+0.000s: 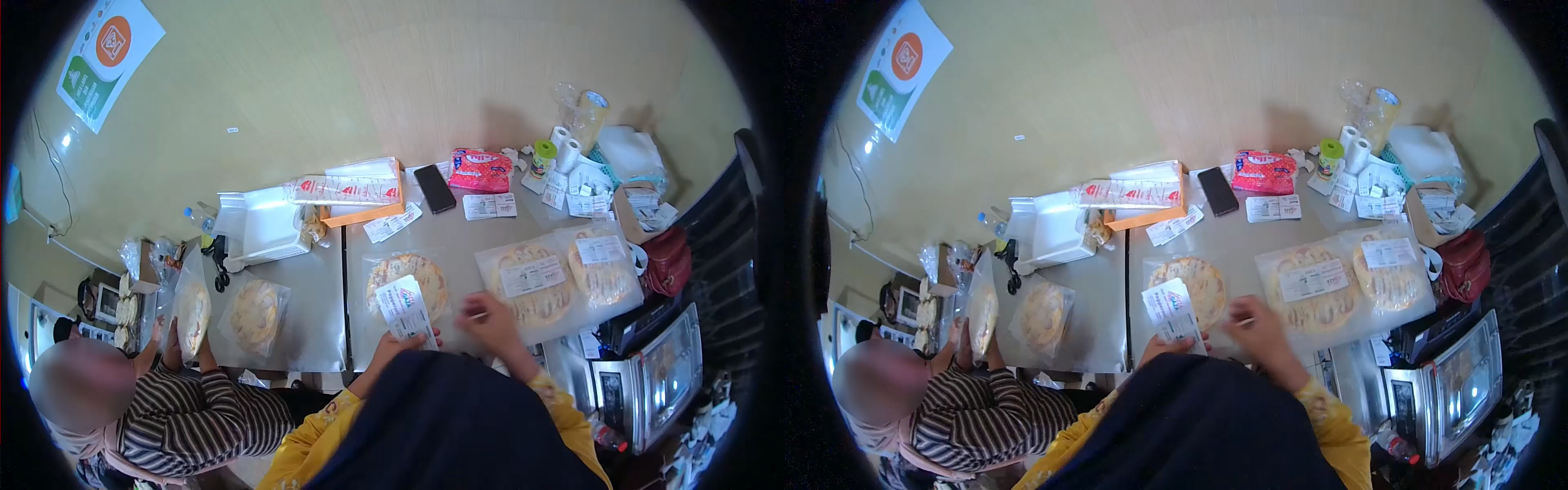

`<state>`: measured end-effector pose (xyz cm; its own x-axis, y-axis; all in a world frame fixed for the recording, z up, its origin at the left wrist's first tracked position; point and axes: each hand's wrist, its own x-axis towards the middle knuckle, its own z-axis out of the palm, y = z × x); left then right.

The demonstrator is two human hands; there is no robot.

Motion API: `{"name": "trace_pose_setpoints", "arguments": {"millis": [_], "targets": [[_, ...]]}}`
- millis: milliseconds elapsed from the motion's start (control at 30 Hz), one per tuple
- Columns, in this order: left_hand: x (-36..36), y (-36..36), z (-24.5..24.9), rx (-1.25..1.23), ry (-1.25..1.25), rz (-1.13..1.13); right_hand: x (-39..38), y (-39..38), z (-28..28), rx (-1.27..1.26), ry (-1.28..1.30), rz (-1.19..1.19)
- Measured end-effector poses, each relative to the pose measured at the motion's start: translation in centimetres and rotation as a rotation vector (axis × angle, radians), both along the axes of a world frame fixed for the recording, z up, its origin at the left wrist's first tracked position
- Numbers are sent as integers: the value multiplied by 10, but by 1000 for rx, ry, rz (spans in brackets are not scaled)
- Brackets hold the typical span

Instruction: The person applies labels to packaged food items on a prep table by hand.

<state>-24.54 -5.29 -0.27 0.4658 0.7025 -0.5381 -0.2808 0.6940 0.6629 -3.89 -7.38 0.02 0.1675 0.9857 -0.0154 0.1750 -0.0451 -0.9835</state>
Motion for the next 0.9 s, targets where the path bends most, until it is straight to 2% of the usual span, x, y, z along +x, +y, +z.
{"name": "trace_pose_setpoints", "arguments": {"millis": [100, 133, 267, 400, 500, 700, 900], "targets": [[-30, -5, -10, 151, 165, -96, -70, 8, -19, -31, 132, 105], [-41, -6, -10, 99, 181, -91, -88, 10, -22, -55, 164, 94], [-92, -8, -17, -28, -107, -58, -134, 9, -32, -158, 256, 87], [-132, -11, -29, -58, -157, -51, -173, 6, -52, -154, 289, 82], [-152, -13, -31, -118, -165, -63, -194, -1, -49, -281, 365, 97], [-172, -14, -33, -199, -68, -101, -219, -13, -69, -169, 362, 52], [-165, -11, -47, -167, -115, -113, -214, -15, -65, -157, 132, -14]]}}
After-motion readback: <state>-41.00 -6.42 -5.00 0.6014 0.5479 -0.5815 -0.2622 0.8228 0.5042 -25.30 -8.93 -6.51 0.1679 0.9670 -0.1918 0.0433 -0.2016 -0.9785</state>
